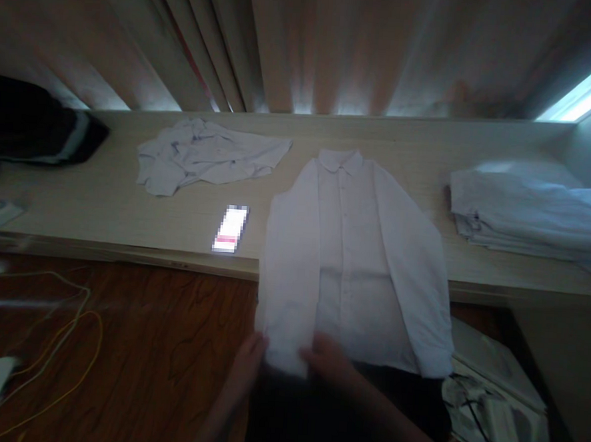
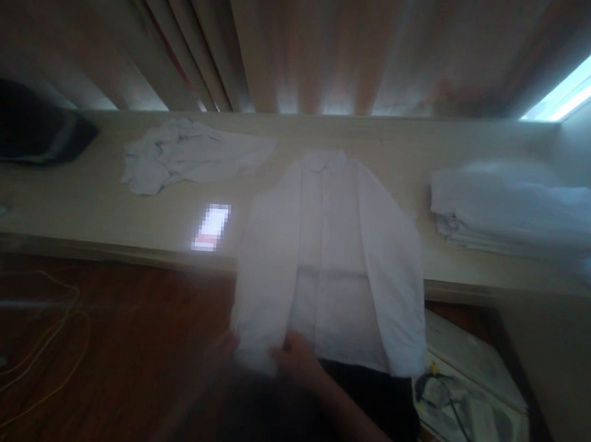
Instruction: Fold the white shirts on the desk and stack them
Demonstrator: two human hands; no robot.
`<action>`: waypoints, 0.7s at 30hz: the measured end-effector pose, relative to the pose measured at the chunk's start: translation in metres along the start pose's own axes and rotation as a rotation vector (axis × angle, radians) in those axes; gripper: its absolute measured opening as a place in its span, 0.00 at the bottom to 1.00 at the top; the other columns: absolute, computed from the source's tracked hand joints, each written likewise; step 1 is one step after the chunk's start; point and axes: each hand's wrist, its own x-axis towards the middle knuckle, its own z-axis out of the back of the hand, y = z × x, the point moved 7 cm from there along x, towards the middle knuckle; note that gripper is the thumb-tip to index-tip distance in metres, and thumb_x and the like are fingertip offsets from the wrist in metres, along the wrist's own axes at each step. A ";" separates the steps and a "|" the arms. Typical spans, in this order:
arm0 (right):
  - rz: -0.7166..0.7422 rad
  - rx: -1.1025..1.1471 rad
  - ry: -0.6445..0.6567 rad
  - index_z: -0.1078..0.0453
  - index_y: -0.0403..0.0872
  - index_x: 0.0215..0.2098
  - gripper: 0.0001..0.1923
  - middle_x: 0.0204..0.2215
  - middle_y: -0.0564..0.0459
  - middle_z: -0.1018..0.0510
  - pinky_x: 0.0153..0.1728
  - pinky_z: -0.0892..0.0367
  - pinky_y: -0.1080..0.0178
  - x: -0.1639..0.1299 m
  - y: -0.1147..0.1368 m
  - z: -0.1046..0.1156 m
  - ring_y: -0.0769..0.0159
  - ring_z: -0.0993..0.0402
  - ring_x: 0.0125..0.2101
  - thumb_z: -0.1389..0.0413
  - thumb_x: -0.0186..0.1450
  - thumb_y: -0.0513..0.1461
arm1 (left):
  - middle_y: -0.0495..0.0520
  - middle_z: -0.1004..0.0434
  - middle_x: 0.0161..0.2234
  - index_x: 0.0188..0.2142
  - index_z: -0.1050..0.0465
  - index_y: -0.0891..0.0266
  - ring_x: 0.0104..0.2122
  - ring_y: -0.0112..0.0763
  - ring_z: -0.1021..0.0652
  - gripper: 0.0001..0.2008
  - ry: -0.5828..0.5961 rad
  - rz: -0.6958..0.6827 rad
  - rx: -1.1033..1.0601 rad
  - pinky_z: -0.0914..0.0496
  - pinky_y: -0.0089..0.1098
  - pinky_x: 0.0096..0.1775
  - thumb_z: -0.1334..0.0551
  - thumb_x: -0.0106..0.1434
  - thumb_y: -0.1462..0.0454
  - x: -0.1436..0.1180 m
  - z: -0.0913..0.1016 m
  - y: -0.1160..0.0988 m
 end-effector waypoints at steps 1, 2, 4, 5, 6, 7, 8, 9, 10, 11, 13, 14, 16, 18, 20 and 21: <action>0.015 -0.013 -0.016 0.27 0.46 0.43 0.17 0.40 0.49 0.21 0.42 0.32 0.56 0.002 0.002 0.002 0.57 0.26 0.40 0.46 0.58 0.42 | 0.54 0.23 0.29 0.27 0.27 0.61 0.33 0.39 0.25 0.17 0.016 -0.013 0.002 0.31 0.34 0.37 0.38 0.48 0.50 0.000 0.000 -0.002; 0.025 -0.033 -0.033 0.28 0.46 0.44 0.17 0.40 0.49 0.21 0.43 0.33 0.55 0.003 0.003 0.004 0.56 0.26 0.41 0.46 0.58 0.42 | 0.53 0.24 0.27 0.26 0.27 0.61 0.31 0.38 0.26 0.16 0.021 -0.022 0.006 0.31 0.34 0.35 0.38 0.48 0.50 0.000 0.000 -0.003; 0.034 -0.078 -0.061 0.28 0.47 0.44 0.17 0.41 0.49 0.22 0.44 0.33 0.54 0.005 0.004 0.008 0.55 0.27 0.42 0.46 0.58 0.41 | 0.51 0.26 0.25 0.24 0.28 0.61 0.28 0.35 0.27 0.16 0.008 -0.025 0.007 0.32 0.33 0.33 0.37 0.47 0.50 0.000 0.003 -0.005; 0.037 -0.093 -0.072 0.28 0.47 0.45 0.17 0.41 0.49 0.22 0.45 0.34 0.53 0.005 0.004 0.009 0.55 0.27 0.42 0.46 0.58 0.41 | 0.51 0.27 0.24 0.24 0.29 0.61 0.27 0.34 0.28 0.16 0.004 -0.021 0.003 0.32 0.32 0.31 0.37 0.46 0.50 0.000 0.003 -0.005; 0.042 -0.092 -0.077 0.28 0.47 0.45 0.17 0.42 0.49 0.22 0.45 0.34 0.53 0.005 0.004 0.010 0.54 0.28 0.43 0.47 0.59 0.42 | 0.50 0.27 0.23 0.23 0.29 0.60 0.26 0.33 0.28 0.16 0.006 -0.012 -0.003 0.32 0.32 0.30 0.37 0.46 0.49 0.001 0.003 -0.004; 0.049 -0.075 -0.074 0.28 0.48 0.46 0.17 0.42 0.49 0.22 0.46 0.34 0.52 0.005 0.003 0.010 0.54 0.28 0.44 0.47 0.59 0.42 | 0.50 0.28 0.22 0.23 0.30 0.60 0.25 0.32 0.29 0.17 0.009 -0.001 -0.010 0.32 0.31 0.28 0.38 0.47 0.49 0.001 0.002 -0.004; 0.058 -0.049 -0.064 0.28 0.48 0.46 0.18 0.42 0.49 0.22 0.46 0.34 0.53 0.004 0.003 0.010 0.54 0.28 0.44 0.47 0.59 0.42 | 0.49 0.29 0.21 0.23 0.31 0.60 0.24 0.32 0.29 0.18 0.013 0.012 -0.016 0.33 0.31 0.27 0.38 0.47 0.48 0.000 0.001 -0.002; 0.068 -0.019 -0.048 0.29 0.47 0.46 0.18 0.42 0.49 0.22 0.46 0.34 0.53 0.004 0.002 0.009 0.54 0.28 0.44 0.47 0.59 0.43 | 0.49 0.30 0.20 0.23 0.31 0.60 0.23 0.32 0.29 0.18 0.016 0.023 -0.020 0.33 0.31 0.26 0.39 0.47 0.47 0.000 0.000 -0.001; 0.079 0.008 -0.028 0.29 0.47 0.47 0.18 0.42 0.49 0.22 0.45 0.34 0.53 0.004 0.002 0.009 0.54 0.28 0.43 0.47 0.60 0.43 | 0.49 0.30 0.20 0.23 0.31 0.60 0.23 0.32 0.29 0.19 0.021 0.033 -0.026 0.33 0.31 0.25 0.39 0.48 0.46 -0.001 -0.002 0.001; 0.091 0.028 -0.010 0.29 0.46 0.47 0.19 0.42 0.49 0.22 0.45 0.33 0.53 0.004 0.001 0.008 0.54 0.28 0.43 0.47 0.60 0.44 | 0.50 0.29 0.21 0.24 0.31 0.60 0.23 0.32 0.28 0.20 0.033 0.046 -0.042 0.32 0.32 0.25 0.39 0.48 0.45 -0.002 -0.005 0.003; 0.112 0.033 0.012 0.30 0.46 0.47 0.19 0.42 0.49 0.22 0.44 0.33 0.53 0.004 0.000 0.008 0.54 0.28 0.43 0.47 0.59 0.43 | 0.52 0.26 0.24 0.26 0.30 0.61 0.25 0.34 0.26 0.23 0.080 0.090 -0.095 0.30 0.33 0.25 0.38 0.47 0.43 -0.005 -0.013 0.011; 0.118 0.020 0.015 0.30 0.46 0.48 0.19 0.42 0.49 0.22 0.45 0.33 0.53 0.004 0.000 0.008 0.55 0.28 0.43 0.47 0.59 0.43 | 0.54 0.25 0.25 0.28 0.30 0.61 0.26 0.35 0.24 0.24 0.114 0.121 -0.119 0.29 0.34 0.26 0.38 0.46 0.43 -0.007 -0.017 0.016; 0.113 -0.021 0.006 0.30 0.46 0.47 0.19 0.42 0.49 0.23 0.45 0.34 0.53 0.004 0.000 0.009 0.55 0.28 0.43 0.48 0.58 0.41 | 0.55 0.25 0.24 0.30 0.30 0.61 0.26 0.37 0.23 0.25 0.188 0.168 -0.136 0.27 0.35 0.27 0.36 0.45 0.43 -0.010 -0.026 0.024; 0.081 -0.063 0.002 0.29 0.46 0.47 0.20 0.43 0.49 0.23 0.46 0.34 0.54 0.002 0.001 0.008 0.56 0.29 0.43 0.48 0.57 0.39 | 0.56 0.24 0.23 0.33 0.30 0.62 0.26 0.37 0.23 0.25 0.237 0.170 -0.115 0.27 0.35 0.28 0.35 0.46 0.44 -0.012 -0.030 0.028; 0.045 -0.088 0.012 0.29 0.46 0.46 0.20 0.43 0.49 0.23 0.46 0.35 0.54 0.001 0.003 0.006 0.56 0.29 0.43 0.49 0.56 0.38 | 0.56 0.23 0.25 0.35 0.31 0.62 0.26 0.35 0.23 0.24 0.254 0.144 -0.105 0.27 0.34 0.28 0.34 0.46 0.47 -0.012 -0.031 0.028; 0.038 -0.083 0.020 0.29 0.45 0.46 0.20 0.42 0.49 0.23 0.46 0.35 0.54 0.000 0.004 0.005 0.56 0.29 0.43 0.49 0.56 0.38 | 0.56 0.23 0.26 0.35 0.31 0.62 0.27 0.35 0.23 0.24 0.250 0.129 -0.102 0.27 0.33 0.29 0.33 0.45 0.48 -0.012 -0.031 0.027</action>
